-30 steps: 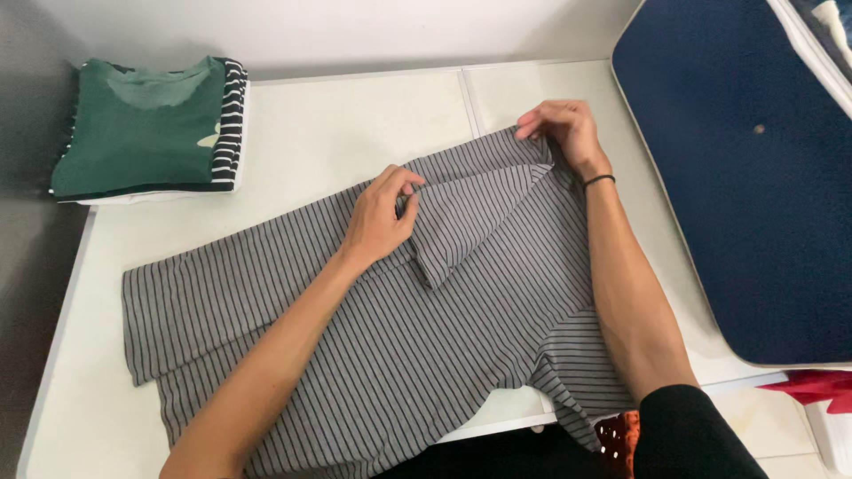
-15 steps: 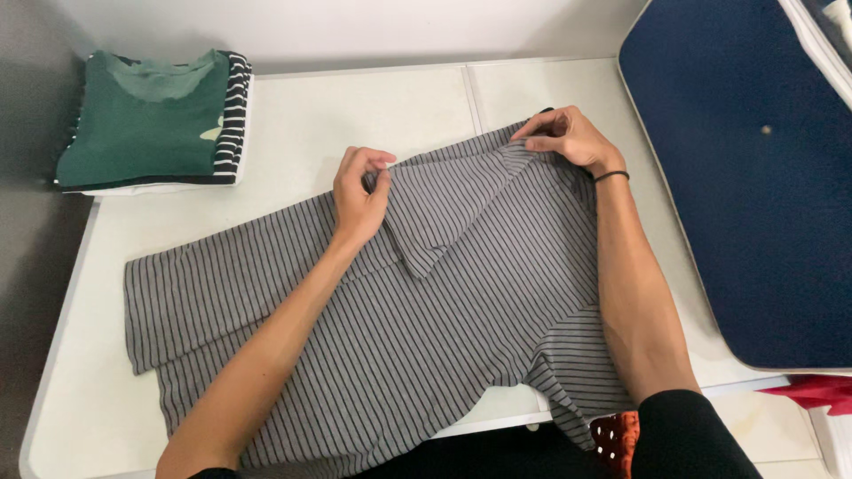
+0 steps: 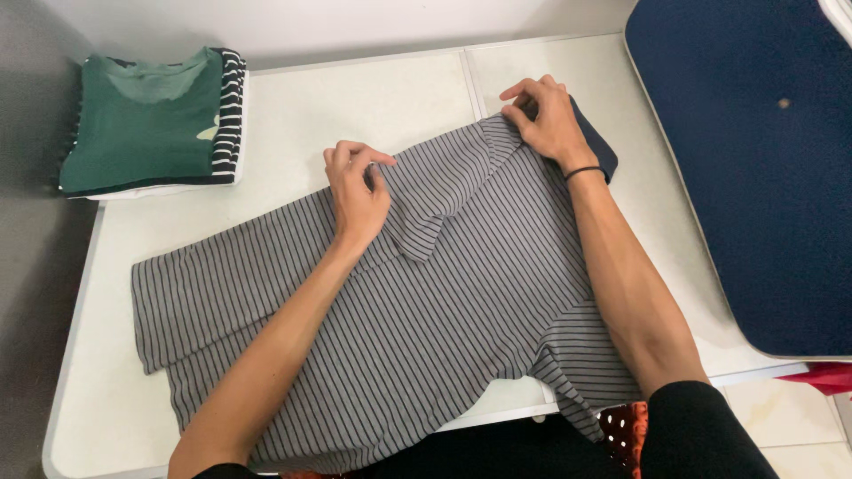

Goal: The person folds a striped polo shirt on a white table, smoothing and aligning the fabric, then places it on a stack of folded clothes. They then retrieve a white patterned cloth from a blue suitcase and begin to unfold it on the table.

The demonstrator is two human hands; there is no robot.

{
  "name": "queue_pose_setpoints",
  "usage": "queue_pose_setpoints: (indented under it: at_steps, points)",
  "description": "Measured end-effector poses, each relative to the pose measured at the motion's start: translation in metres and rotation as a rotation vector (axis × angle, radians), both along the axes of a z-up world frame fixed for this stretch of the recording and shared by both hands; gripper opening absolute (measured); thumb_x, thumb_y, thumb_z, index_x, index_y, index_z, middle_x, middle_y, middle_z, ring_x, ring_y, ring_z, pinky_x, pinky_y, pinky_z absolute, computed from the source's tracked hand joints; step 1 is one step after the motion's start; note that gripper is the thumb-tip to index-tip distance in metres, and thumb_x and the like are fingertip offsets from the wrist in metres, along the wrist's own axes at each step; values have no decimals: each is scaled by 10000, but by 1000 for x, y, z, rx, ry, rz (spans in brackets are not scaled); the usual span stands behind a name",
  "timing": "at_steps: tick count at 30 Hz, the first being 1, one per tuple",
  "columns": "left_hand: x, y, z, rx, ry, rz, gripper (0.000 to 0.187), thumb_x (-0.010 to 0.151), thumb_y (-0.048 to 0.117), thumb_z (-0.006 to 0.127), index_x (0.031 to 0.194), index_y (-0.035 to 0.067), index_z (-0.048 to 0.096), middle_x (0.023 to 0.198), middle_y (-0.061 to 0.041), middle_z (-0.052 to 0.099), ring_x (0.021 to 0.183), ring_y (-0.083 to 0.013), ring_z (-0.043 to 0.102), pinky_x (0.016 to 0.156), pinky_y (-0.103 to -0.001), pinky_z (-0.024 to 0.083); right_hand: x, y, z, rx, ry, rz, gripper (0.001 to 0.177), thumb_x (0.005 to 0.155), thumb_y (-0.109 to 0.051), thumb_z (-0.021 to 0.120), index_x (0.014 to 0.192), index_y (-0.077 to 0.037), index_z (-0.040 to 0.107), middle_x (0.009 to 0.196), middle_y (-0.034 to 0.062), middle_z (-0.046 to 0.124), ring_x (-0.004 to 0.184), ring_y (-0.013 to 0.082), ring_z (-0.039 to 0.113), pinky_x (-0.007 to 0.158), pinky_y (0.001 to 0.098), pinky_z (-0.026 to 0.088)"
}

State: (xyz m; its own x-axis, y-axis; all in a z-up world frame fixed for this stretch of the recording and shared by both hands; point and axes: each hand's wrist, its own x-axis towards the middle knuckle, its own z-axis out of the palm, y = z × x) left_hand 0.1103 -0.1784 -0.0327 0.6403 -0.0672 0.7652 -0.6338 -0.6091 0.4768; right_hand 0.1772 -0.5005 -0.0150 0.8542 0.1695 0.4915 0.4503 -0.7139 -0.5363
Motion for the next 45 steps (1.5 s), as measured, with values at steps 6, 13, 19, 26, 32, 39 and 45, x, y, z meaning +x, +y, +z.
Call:
queue_pose_setpoints:
  at_steps: [6, 13, 19, 26, 32, 39, 45]
  points:
    - [-27, -7, 31, 216, -15, -318, 205, 781, 156, 788, 864, 80, 618, 857, -27, 499, 853, -225, 483, 792, -376, 409, 7, -3, -9, -84, -1, -24, 164, 931, -202, 778, 1062, -109, 739, 902, 9, 699, 1005, 229, 527, 995, 398, 346]
    - [-63, 2, 36, 424, -44, -536, 259, 707, 0, 668, 961, 20, 617, 988, -88, 525, 891, -256, 549, 745, -376, 492, 14, -8, -20, -71, -17, -27, 133, 926, -194, 787, 1032, -120, 753, 914, 21, 694, 993, 234, 547, 974, 409, 357]
    - [-39, 17, 9, 297, 202, -418, 273, 800, -180, 541, 952, 15, 657, 1113, -113, 520, 936, -232, 600, 670, -350, 497, 17, -11, -23, -55, 3, -27, 116, 920, -190, 789, 1013, -127, 761, 931, 25, 692, 1018, 235, 549, 977, 412, 354]
    - [-45, 17, 15, 329, -6, -295, 167, 785, 20, 697, 952, 16, 709, 1158, -125, 556, 1058, -299, 541, 859, -425, 443, 19, -12, -26, -75, 0, -21, 111, 938, -203, 784, 1022, -131, 770, 950, 23, 702, 1030, 240, 548, 995, 412, 351]
    - [-46, 14, 19, 488, -93, -277, 211, 815, 122, 733, 1007, 37, 750, 1241, -123, 593, 1228, -314, 499, 950, -472, 394, 17, -10, -22, -76, -3, -17, 97, 935, -197, 778, 1000, -125, 778, 948, 23, 708, 1029, 237, 552, 1022, 413, 338]
    - [-46, 9, 16, 507, -191, -235, 100, 966, 124, 692, 991, 31, 667, 1142, -90, 600, 1190, -267, 556, 955, -419, 407, 18, -12, -25, -75, 11, -27, 95, 962, -185, 729, 1013, -113, 766, 962, 49, 686, 1015, 250, 547, 1001, 410, 350]
    - [-56, -2, 11, 627, -290, -386, 229, 983, 238, 775, 912, 56, 656, 852, -48, 584, 837, -208, 585, 720, -370, 442, 21, -13, -27, -96, -4, -30, 98, 974, -163, 699, 1015, -103, 765, 969, 68, 682, 1020, 264, 548, 993, 416, 351]
